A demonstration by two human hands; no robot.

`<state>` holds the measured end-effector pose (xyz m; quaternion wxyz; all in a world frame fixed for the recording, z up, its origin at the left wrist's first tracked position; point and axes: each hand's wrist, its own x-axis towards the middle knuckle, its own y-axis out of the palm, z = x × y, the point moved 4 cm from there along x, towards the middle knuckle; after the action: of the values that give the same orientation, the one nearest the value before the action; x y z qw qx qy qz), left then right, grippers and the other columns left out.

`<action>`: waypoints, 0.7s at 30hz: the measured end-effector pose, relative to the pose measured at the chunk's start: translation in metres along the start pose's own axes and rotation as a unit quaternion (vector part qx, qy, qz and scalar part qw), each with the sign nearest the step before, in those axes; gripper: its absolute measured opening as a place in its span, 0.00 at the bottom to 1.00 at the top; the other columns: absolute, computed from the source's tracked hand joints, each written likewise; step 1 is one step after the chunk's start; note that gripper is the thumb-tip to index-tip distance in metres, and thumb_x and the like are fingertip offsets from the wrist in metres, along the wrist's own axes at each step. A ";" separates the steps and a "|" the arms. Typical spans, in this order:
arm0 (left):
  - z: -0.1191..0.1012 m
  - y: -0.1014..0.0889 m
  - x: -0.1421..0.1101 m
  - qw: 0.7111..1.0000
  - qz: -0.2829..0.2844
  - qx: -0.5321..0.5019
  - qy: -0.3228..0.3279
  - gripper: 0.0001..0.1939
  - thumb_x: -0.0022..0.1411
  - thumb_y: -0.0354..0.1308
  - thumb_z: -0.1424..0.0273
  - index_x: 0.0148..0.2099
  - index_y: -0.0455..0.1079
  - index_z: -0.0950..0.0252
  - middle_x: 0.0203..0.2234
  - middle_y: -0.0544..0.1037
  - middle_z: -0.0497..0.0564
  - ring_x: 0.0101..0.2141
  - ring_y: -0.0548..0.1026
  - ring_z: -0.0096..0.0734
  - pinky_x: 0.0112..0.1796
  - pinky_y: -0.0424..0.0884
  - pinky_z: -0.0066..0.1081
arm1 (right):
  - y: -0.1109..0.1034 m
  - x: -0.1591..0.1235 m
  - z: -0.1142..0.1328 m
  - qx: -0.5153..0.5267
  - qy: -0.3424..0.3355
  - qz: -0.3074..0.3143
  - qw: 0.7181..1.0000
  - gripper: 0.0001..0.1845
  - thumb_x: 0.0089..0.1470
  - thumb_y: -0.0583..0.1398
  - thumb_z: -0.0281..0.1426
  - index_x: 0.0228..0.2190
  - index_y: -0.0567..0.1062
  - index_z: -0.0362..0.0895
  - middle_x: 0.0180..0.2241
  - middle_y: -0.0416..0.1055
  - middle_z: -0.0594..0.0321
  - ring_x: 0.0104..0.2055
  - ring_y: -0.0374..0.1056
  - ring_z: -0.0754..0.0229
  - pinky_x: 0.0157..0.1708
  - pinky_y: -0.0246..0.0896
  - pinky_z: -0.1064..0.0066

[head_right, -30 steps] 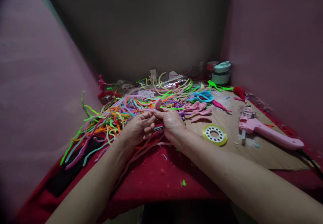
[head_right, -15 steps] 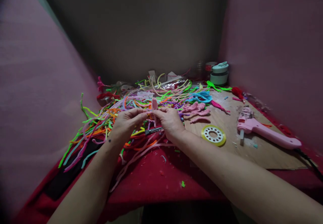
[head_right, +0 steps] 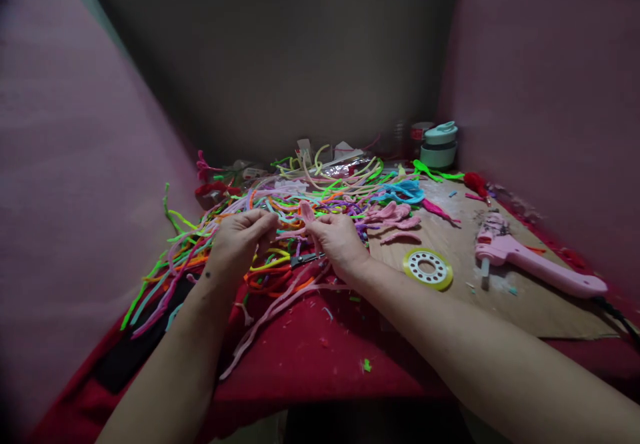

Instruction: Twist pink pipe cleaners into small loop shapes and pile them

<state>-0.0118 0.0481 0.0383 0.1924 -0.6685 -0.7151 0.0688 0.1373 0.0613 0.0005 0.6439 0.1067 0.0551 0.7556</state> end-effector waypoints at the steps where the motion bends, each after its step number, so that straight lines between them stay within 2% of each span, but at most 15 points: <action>1: 0.001 -0.002 0.001 1.000 -0.007 -0.019 -0.003 0.15 0.54 0.56 0.62 0.22 0.64 0.67 0.10 0.61 0.42 0.11 0.55 0.16 0.13 0.49 0.21 | 0.000 0.000 0.001 -0.004 0.000 0.004 1.000 0.14 0.40 0.58 0.29 0.10 0.62 0.42 0.11 0.55 0.71 0.16 0.49 0.70 0.20 0.43 0.73; 7: 0.005 -0.005 0.006 0.997 -0.015 -0.080 -0.001 0.13 0.53 0.58 0.62 0.26 0.67 0.68 0.14 0.65 0.43 0.12 0.58 0.16 0.13 0.51 0.20 | 0.002 -0.003 0.001 -0.019 -0.007 0.021 1.000 0.15 0.42 0.58 0.30 0.10 0.63 0.41 0.12 0.56 0.70 0.16 0.49 0.71 0.18 0.42 0.73; 12: 0.010 0.005 0.004 0.990 0.063 -0.123 -0.031 0.13 0.51 0.60 0.61 0.34 0.70 0.67 0.17 0.67 0.43 0.14 0.60 0.15 0.15 0.54 0.19 | 0.008 -0.007 -0.004 -0.012 0.021 0.078 0.997 0.12 0.41 0.58 0.29 0.12 0.65 0.41 0.12 0.57 0.70 0.14 0.49 0.71 0.17 0.42 0.74; 15: 0.011 0.009 0.001 0.990 0.078 -0.114 -0.035 0.13 0.51 0.60 0.61 0.31 0.71 0.67 0.16 0.66 0.43 0.15 0.60 0.15 0.17 0.55 0.19 | 0.012 -0.010 -0.005 -0.006 0.045 0.109 0.993 0.10 0.40 0.59 0.29 0.13 0.65 0.41 0.12 0.57 0.70 0.14 0.50 0.71 0.15 0.42 0.74; 18: 0.011 0.010 0.001 0.992 0.060 -0.101 -0.040 0.14 0.50 0.60 0.61 0.27 0.69 0.68 0.14 0.65 0.43 0.14 0.60 0.16 0.17 0.54 0.20 | 0.015 -0.012 -0.006 0.011 0.067 0.139 0.988 0.08 0.40 0.59 0.29 0.15 0.68 0.40 0.12 0.58 0.70 0.13 0.52 0.71 0.15 0.44 0.75; 21: 0.009 0.010 0.001 0.993 0.044 -0.105 -0.042 0.13 0.49 0.61 0.61 0.26 0.68 0.67 0.13 0.65 0.43 0.14 0.59 0.17 0.16 0.55 0.21 | 0.018 -0.012 -0.005 0.043 0.058 0.169 0.983 0.11 0.44 0.58 0.33 0.17 0.69 0.40 0.12 0.60 0.69 0.13 0.53 0.70 0.16 0.45 0.75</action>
<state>-0.0059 0.0512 0.0267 0.0876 -0.7126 -0.6954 0.0303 0.1210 0.0464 -0.0019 0.4970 0.0982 0.1062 0.8556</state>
